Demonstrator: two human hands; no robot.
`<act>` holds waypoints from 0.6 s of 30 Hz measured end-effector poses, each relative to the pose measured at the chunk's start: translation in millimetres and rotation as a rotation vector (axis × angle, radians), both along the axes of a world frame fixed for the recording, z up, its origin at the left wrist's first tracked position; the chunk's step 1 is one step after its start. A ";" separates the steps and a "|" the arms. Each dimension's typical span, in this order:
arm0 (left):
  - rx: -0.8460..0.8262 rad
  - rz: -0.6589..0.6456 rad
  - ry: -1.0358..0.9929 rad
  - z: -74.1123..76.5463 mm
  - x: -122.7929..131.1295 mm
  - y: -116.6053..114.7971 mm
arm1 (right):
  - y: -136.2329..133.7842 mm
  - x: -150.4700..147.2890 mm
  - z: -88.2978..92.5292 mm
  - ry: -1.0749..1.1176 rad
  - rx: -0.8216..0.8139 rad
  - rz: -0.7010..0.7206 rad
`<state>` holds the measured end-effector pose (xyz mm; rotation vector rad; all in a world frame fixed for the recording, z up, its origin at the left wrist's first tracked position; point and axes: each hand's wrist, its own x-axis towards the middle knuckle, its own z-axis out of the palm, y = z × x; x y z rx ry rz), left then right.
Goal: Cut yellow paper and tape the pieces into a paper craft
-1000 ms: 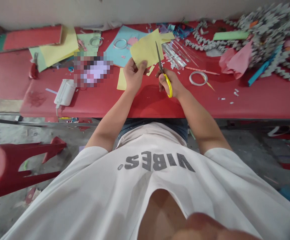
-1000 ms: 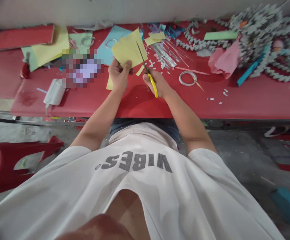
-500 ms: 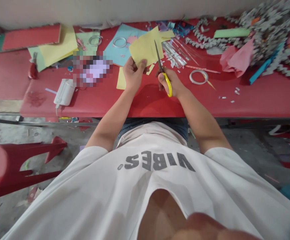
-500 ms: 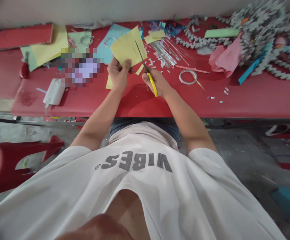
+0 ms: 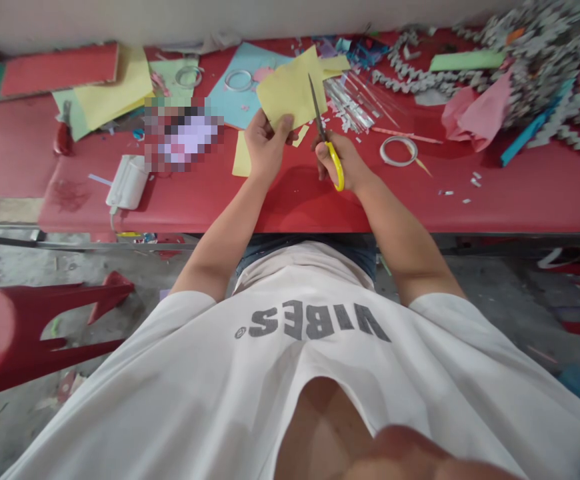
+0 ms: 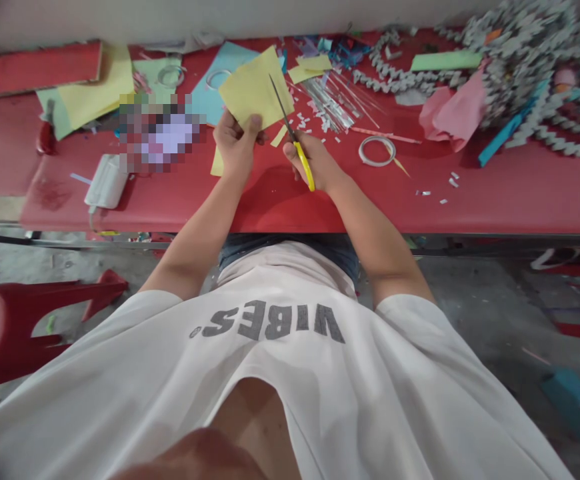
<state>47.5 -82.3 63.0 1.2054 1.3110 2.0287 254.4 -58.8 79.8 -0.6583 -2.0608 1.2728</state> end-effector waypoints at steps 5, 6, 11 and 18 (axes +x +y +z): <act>-0.025 -0.030 0.031 -0.2 -1.9 -3.6 | -2.2 -0.8 0.2 -0.002 0.012 -0.006; -0.024 -0.037 0.035 -0.5 -2.2 -3.9 | -3.0 -0.9 0.7 -0.009 0.010 -0.016; -0.037 -0.017 0.027 -1.6 -3.4 -0.4 | -6.6 -1.2 4.0 -0.057 -0.020 -0.062; -0.053 -0.031 0.035 3.3 -2.0 -4.0 | -9.3 -1.8 4.7 -0.064 -0.024 -0.075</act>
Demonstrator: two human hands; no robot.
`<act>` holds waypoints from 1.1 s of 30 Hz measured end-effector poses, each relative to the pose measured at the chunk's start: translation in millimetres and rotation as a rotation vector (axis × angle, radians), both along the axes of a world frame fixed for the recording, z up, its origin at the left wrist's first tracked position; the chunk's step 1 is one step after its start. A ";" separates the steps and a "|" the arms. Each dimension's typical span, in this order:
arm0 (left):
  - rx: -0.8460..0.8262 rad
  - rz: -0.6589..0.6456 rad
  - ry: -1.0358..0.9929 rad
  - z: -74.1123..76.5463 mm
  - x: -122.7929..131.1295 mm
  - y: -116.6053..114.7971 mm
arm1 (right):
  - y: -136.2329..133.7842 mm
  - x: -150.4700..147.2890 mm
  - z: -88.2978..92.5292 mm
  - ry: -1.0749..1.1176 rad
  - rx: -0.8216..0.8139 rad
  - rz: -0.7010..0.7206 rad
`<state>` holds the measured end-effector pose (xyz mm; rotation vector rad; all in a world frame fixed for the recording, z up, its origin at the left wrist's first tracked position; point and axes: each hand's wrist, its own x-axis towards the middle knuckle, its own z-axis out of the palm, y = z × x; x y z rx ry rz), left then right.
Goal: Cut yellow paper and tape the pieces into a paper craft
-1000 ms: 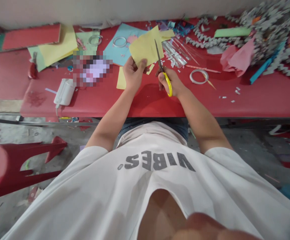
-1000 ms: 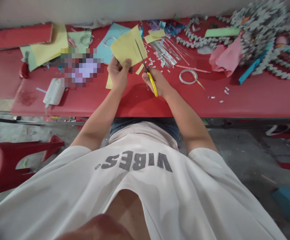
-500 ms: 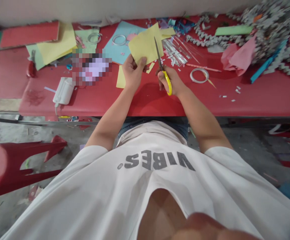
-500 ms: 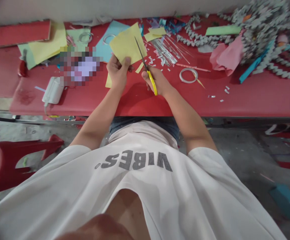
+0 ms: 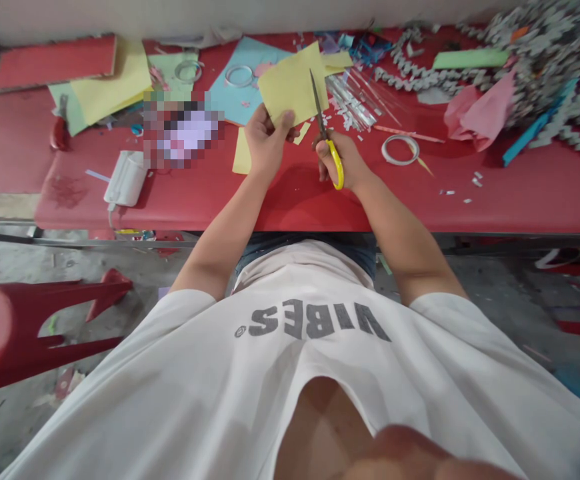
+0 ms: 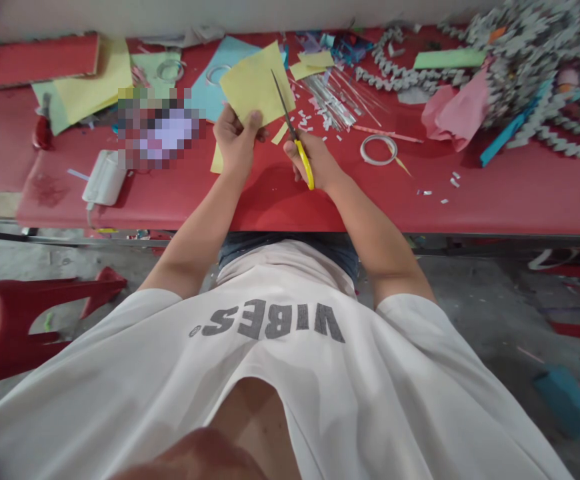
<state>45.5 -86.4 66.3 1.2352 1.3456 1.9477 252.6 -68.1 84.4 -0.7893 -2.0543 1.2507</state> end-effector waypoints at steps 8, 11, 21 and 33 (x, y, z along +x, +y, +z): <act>0.035 -0.002 -0.032 -2.2 -0.6 3.3 | 2.3 -3.2 -5.6 0.072 -0.002 0.026; 0.086 -0.028 -0.056 -3.5 -1.4 4.1 | 3.2 -3.2 -6.5 0.057 -0.022 0.013; 0.046 -0.017 -0.059 -3.5 -2.5 2.0 | 8.9 -2.3 -14.0 0.022 0.016 0.002; -0.177 -0.031 -0.011 20.8 4.2 -13.3 | 15.7 -7.7 -20.7 0.050 0.023 -0.024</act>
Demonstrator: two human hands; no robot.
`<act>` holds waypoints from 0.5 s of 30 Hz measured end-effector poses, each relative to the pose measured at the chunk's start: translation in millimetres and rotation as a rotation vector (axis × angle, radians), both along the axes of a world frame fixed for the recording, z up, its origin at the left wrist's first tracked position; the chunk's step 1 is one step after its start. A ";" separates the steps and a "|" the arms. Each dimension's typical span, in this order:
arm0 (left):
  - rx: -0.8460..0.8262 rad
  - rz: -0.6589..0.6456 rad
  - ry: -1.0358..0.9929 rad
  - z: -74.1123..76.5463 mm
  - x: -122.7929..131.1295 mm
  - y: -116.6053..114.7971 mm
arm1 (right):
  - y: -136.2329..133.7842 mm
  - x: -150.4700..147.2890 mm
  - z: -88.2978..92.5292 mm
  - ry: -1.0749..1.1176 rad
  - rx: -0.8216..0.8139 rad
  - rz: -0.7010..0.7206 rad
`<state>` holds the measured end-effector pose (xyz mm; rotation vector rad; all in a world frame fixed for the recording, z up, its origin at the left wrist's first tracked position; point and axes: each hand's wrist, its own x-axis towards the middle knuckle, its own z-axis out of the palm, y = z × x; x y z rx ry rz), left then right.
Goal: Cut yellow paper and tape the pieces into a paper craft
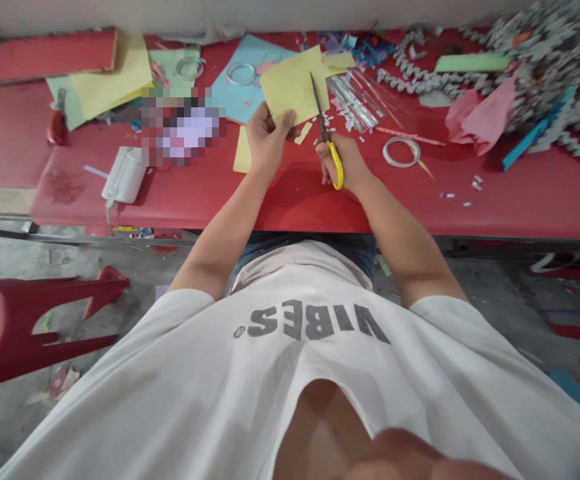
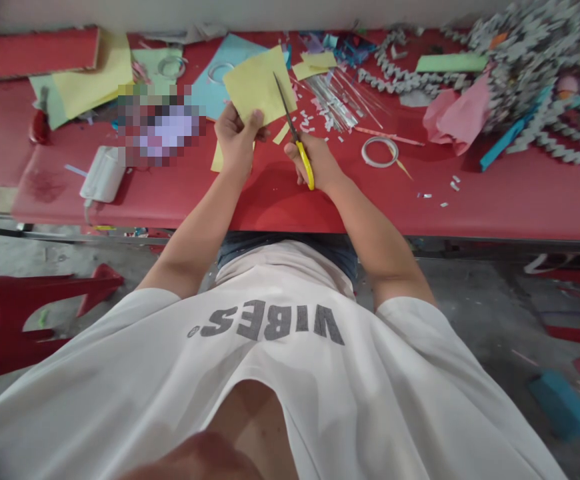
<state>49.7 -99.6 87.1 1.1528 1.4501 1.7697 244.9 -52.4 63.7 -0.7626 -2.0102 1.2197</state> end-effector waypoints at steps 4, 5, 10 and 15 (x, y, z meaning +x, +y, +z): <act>-0.015 -0.001 0.024 11.8 4.5 -8.4 | 0.2 0.1 -2.6 0.006 -0.006 -0.010; -0.005 -0.010 0.038 12.1 4.8 -8.7 | 0.2 0.2 -2.9 0.002 -0.007 -0.015; 0.054 -0.018 0.040 1.3 1.4 -1.2 | 1.7 -0.4 -3.7 -0.014 0.016 -0.024; 0.061 -0.055 0.094 -5.7 -1.6 3.6 | -2.1 1.4 -0.1 -0.016 -0.002 0.009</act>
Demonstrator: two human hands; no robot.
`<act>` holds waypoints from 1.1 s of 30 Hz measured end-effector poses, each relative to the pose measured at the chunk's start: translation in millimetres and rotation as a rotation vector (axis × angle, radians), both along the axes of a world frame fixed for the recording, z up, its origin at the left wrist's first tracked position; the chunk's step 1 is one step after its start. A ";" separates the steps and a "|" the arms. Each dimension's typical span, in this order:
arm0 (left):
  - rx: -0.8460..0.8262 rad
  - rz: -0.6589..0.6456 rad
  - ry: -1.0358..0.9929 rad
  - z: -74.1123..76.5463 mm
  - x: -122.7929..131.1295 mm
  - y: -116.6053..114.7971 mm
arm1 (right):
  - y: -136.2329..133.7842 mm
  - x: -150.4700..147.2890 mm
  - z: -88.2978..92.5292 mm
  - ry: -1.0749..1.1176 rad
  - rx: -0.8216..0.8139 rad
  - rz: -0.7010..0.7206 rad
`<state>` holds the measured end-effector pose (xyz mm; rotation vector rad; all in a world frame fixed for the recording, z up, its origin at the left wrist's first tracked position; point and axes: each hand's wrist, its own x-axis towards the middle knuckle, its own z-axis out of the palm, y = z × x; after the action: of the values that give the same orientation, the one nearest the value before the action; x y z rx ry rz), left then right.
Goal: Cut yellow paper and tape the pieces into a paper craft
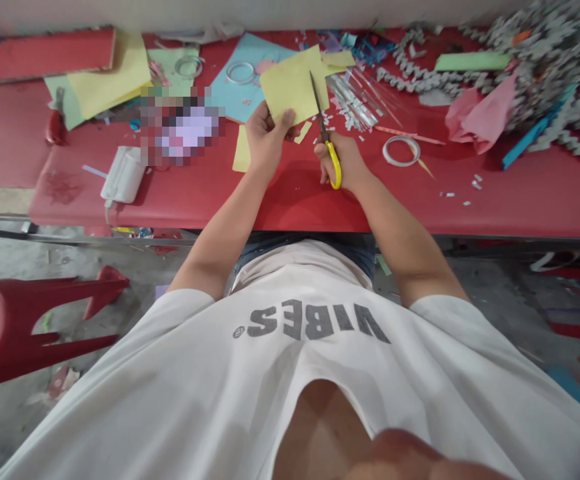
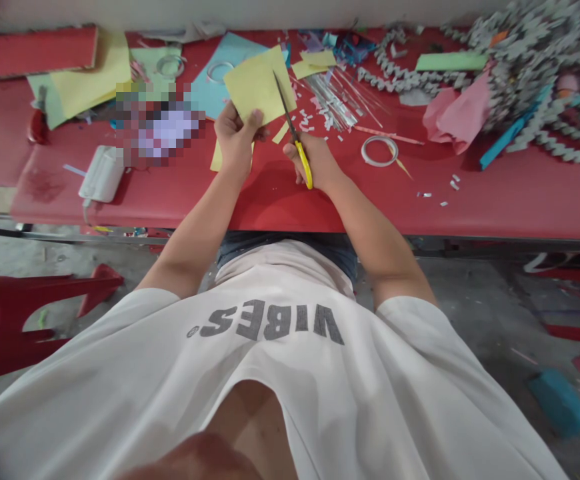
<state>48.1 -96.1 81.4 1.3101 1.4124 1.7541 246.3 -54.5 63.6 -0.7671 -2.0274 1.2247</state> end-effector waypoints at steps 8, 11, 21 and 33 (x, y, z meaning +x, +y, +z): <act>0.106 0.020 -0.123 -0.3 1.7 0.2 | -10.6 4.1 9.3 0.103 -0.130 0.091; 0.048 0.047 -0.081 2.4 3.6 -1.5 | -11.1 3.1 9.1 0.098 -0.127 0.070; 0.036 -0.057 -0.121 -7.1 2.3 2.1 | -10.9 4.5 6.0 0.079 -0.093 0.016; -0.031 -0.089 -0.079 4.1 11.6 -8.1 | -15.0 2.5 13.3 0.065 -0.014 -0.017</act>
<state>59.7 -104.2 85.6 1.2542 1.3125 1.7004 248.8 -69.5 76.8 -0.7400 -1.9578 1.2404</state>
